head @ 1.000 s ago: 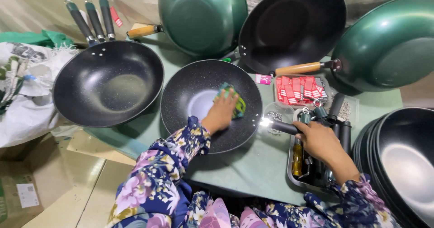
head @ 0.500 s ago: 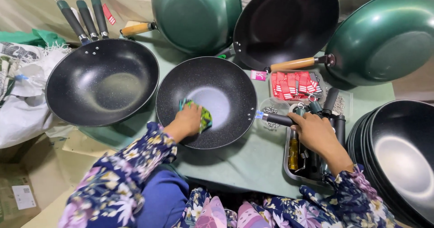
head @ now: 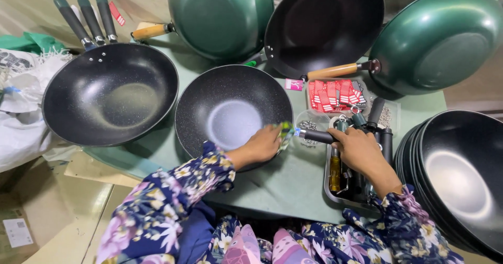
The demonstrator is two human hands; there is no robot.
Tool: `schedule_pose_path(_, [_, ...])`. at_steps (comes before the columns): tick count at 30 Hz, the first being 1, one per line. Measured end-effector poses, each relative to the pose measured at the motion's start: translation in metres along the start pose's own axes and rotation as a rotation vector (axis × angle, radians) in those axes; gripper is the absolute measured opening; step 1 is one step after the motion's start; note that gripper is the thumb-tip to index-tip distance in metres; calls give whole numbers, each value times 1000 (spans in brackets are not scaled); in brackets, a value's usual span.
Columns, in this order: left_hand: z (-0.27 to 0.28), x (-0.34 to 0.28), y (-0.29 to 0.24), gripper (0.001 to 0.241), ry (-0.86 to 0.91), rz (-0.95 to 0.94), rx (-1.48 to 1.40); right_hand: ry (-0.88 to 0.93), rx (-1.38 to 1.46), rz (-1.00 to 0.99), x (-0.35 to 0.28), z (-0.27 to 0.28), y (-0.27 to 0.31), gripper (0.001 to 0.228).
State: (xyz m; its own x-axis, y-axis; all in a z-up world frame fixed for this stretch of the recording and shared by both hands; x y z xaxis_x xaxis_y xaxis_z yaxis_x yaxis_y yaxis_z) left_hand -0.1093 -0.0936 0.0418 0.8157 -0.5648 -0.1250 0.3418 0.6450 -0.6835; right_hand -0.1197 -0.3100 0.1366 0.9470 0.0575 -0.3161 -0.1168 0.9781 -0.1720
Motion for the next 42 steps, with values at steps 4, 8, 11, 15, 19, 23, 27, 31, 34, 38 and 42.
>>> schedule_pose_path(4, [20, 16, -12, 60, -144, -1, -77, -10, 17, -18, -1, 2, 0, 49])
schedule_pose_path(8, [26, 1, -37, 58, -163, -40, -34, -18, 22, 3, 1, -3, -2, 49])
schedule_pose_path(11, [33, -15, -66, 56, -162, -182, 127, -38, 29, 7, 4, -10, -5, 49])
schedule_pose_path(15, [37, -8, -84, 51, -282, -316, 389, -40, 24, 3, 8, -14, -7, 49])
schedule_pose_path(19, [31, 16, -69, 50, -417, -333, 499, -66, 8, -9, 5, -10, -5, 47])
schedule_pose_path(23, [27, -11, -90, 34, -642, -518, 729, -9, 53, -58, 7, -21, -12, 48])
schedule_pose_path(27, [10, -33, -90, 35, -632, -593, 797, -30, 99, 0, 3, -10, -10, 46])
schedule_pose_path(31, [11, -33, -88, 36, -570, -576, 719, -29, 257, 60, 4, -11, -23, 66])
schedule_pose_path(34, [24, -31, -90, 52, -577, -446, 628, -45, 184, 24, 10, -24, -45, 59])
schedule_pose_path(38, [30, -19, -88, 74, -500, -298, 189, -36, 175, -136, 10, -37, -76, 53])
schedule_pose_path(42, [4, 4, -95, 57, -736, -465, 314, 7, 513, -134, -16, -5, -68, 61])
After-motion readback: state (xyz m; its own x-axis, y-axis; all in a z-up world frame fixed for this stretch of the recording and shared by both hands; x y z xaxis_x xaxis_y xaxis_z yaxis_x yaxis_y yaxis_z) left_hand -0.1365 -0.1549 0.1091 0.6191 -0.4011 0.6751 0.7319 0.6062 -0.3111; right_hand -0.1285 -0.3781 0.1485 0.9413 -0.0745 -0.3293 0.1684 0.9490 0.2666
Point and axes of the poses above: each hand's wrist, its own x-axis towards the middle knuckle, its own z-axis out of the back of the hand, y = z × x, the point moved 8 cm from there along x, towards the middle knuckle, and after that the axes turned 9 degrees about -z, right-handed, at the moved point
